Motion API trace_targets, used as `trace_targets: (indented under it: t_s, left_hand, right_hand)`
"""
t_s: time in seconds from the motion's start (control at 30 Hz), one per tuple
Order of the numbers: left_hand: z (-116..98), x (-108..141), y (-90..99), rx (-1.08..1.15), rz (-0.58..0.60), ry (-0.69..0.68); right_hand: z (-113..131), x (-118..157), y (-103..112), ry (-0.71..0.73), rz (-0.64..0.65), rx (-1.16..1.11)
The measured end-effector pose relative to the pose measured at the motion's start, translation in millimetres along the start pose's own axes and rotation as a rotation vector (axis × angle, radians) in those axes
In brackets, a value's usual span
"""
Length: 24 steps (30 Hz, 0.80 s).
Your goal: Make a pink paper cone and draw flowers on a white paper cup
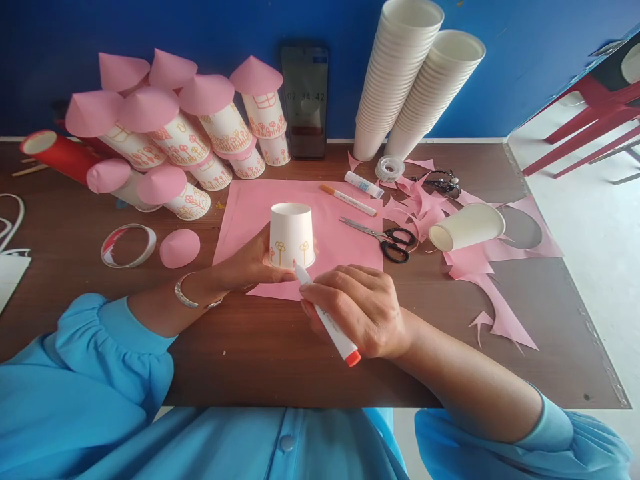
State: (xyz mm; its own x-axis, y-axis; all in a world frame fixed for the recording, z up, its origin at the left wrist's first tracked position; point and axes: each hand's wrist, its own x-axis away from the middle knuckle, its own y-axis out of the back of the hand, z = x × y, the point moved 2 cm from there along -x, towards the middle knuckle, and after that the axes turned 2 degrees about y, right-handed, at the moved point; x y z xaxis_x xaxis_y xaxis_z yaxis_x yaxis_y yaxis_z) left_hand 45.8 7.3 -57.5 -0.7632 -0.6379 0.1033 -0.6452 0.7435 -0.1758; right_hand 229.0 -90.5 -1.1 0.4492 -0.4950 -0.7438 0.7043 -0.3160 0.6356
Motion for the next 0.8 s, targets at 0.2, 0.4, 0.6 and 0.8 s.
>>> trace_targets:
  t_s: [0.2,0.4,0.6,0.8]
  left_hand:
    - [-0.6,0.1,-0.4,-0.013,-0.009,0.000]
    - [1.7,0.3,0.5,-0.010,-0.007,0.006]
    - [3.0,0.2,1.0,0.005,-0.009,0.014]
    - [1.7,1.1,1.2,-0.009,-0.023,0.017]
  right_hand:
    - [-0.5,-1.5,-1.0,-0.001,0.019,-0.005]
    - [-1.0,-0.7,-1.7,-0.004,0.023,-0.019]
    - [-1.1,-1.6,-1.4,0.000,0.014,-0.005]
    - [-1.4,-0.2,-0.4,-0.006,0.009,0.016]
